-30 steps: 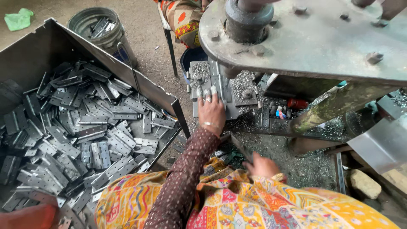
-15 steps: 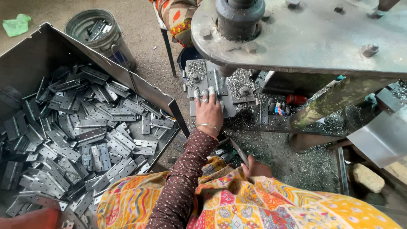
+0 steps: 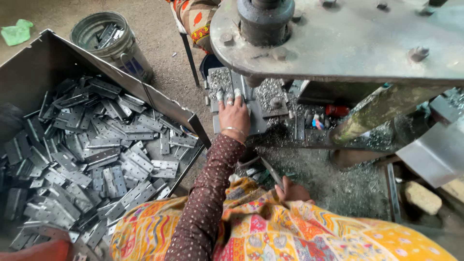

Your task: The person repeatedly picks up metal brackets from a bin, places them into a press machine, and operates the press to process them. The processed brackets are then returned to the bin. The cycle repeats continuously throughout the clip.

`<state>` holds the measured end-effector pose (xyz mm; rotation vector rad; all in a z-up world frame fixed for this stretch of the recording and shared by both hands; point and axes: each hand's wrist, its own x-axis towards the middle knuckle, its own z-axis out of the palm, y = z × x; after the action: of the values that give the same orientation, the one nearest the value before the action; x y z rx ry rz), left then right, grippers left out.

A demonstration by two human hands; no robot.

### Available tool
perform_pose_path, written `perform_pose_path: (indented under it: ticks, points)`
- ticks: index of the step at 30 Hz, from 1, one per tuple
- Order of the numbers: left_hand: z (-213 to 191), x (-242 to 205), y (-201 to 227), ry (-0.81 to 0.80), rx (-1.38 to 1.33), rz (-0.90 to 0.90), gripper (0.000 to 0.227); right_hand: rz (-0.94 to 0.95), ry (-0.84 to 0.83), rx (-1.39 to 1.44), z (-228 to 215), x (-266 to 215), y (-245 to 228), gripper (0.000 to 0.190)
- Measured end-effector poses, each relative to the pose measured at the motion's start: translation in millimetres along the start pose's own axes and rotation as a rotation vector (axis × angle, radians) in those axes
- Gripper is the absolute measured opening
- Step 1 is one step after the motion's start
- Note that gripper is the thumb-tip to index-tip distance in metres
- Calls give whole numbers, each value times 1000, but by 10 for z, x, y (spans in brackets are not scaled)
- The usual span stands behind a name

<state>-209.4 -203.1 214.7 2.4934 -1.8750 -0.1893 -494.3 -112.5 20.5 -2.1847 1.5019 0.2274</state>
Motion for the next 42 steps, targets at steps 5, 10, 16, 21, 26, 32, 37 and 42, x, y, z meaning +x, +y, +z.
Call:
perform_pose_path:
  ticks: [5, 10, 16, 21, 26, 32, 37, 42]
  points:
    - [-13, 66, 22, 22, 74, 8, 27, 76, -154, -5, -358, 28, -141, 45]
    - [-98, -256, 76, -65, 47, 47, 33, -64, 52, 22, -1026, -306, -408, 45]
    - [30, -1157, 293, 400, 117, 100, 36, -104, 112, 29, -1287, -350, -541, 42]
    - [242, -1172, 119, 630, -187, 246, 19, -153, 55, 16, -1198, -301, -489, 41]
    - [165, -1011, 48, 927, -449, 211, 21, -165, 82, 128, -1172, -302, -440, 36]
    - [182, -726, 2, 478, 166, 55, 35, -210, 152, 63, -1090, -299, -429, 41]
    - [193, -770, -228, 345, 44, -98, 49, -170, 105, 31, -1107, -297, -431, 43]
    - [98, -993, -91, 359, 68, 4, 64, -126, 17, -32, -1165, -262, -493, 46]
